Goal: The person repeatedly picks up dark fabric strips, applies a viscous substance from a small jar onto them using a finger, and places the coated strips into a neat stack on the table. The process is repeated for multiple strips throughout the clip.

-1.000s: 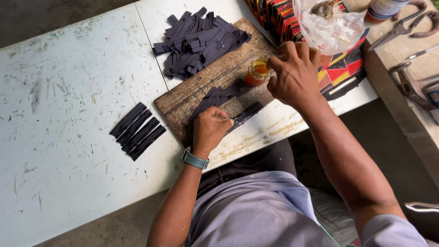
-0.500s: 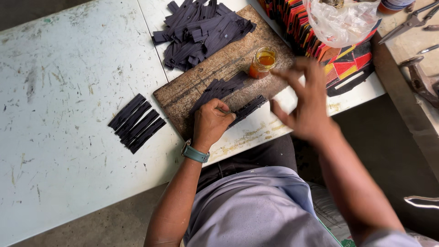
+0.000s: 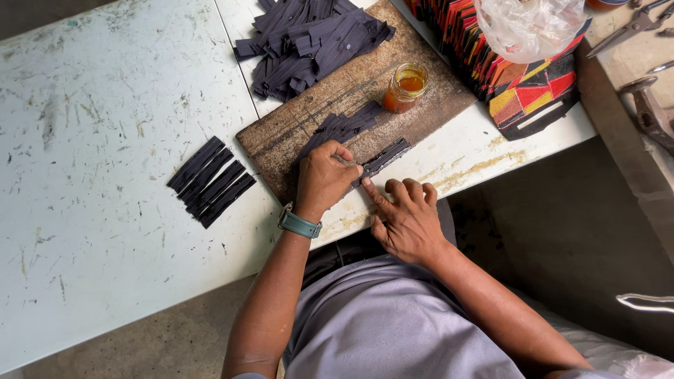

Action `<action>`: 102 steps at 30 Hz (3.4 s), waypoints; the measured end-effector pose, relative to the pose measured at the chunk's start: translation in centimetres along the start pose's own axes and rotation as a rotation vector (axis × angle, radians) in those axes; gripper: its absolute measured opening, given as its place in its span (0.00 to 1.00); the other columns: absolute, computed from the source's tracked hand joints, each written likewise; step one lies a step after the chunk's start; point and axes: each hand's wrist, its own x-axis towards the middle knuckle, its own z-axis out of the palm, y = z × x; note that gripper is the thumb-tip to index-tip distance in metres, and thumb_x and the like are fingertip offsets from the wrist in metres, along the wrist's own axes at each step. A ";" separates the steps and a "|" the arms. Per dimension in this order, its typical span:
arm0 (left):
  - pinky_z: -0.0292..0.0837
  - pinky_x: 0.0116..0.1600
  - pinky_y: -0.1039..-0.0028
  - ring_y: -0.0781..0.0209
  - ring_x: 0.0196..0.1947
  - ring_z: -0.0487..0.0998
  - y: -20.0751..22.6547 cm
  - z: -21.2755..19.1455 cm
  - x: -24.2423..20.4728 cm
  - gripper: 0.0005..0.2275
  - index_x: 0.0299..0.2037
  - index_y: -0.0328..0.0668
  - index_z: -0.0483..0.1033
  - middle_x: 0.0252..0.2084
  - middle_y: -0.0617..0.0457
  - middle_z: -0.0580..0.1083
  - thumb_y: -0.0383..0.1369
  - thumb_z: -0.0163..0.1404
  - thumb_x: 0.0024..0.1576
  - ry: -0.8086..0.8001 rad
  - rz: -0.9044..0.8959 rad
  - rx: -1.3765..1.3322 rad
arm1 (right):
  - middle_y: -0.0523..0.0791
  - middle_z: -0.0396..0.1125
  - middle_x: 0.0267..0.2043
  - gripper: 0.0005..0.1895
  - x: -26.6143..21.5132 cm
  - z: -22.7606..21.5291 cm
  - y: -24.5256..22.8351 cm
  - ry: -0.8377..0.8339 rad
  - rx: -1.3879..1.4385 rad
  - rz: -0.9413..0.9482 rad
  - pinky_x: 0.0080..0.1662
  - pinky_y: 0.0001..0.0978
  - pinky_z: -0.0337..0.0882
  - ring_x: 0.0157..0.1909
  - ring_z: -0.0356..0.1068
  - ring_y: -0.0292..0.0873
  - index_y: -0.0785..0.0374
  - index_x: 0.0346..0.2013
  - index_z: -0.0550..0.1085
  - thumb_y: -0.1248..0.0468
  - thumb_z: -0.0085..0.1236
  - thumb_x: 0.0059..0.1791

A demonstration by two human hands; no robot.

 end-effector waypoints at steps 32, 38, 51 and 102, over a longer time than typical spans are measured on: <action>0.80 0.39 0.70 0.58 0.31 0.86 -0.3 -0.2 0.2 0.11 0.37 0.36 0.76 0.30 0.44 0.82 0.31 0.63 0.48 0.009 0.034 0.024 | 0.51 0.62 0.53 0.26 1.9 -1.5 -0.4 0.191 0.000 0.085 0.57 0.50 0.56 0.57 0.59 0.54 0.48 0.60 0.75 0.49 0.51 0.48; 0.80 0.39 0.70 0.58 0.32 0.86 -0.4 0.0 0.4 0.11 0.37 0.36 0.76 0.30 0.44 0.82 0.31 0.63 0.49 0.012 0.046 0.019 | 0.50 0.63 0.55 0.25 1.1 -1.4 -1.1 0.152 0.068 0.022 0.59 0.51 0.56 0.59 0.59 0.53 0.47 0.56 0.75 0.47 0.51 0.46; 0.80 0.40 0.70 0.58 0.33 0.87 -0.1 0.1 0.0 0.12 0.38 0.36 0.76 0.32 0.45 0.83 0.31 0.63 0.49 0.019 0.013 0.018 | 0.52 0.62 0.55 0.27 1.7 -1.6 2.9 0.179 -0.017 0.121 0.59 0.50 0.54 0.59 0.57 0.54 0.45 0.63 0.75 0.48 0.48 0.49; 0.77 0.34 0.70 0.59 0.26 0.84 -7.8 -15.7 -13.3 0.09 0.39 0.38 0.78 0.29 0.47 0.82 0.30 0.62 0.52 0.586 -0.254 0.331 | 0.50 0.40 0.80 0.47 9.4 2.0 -13.0 -0.730 1.731 0.354 0.55 0.47 0.73 0.64 0.66 0.54 0.39 0.76 0.30 0.58 0.41 0.47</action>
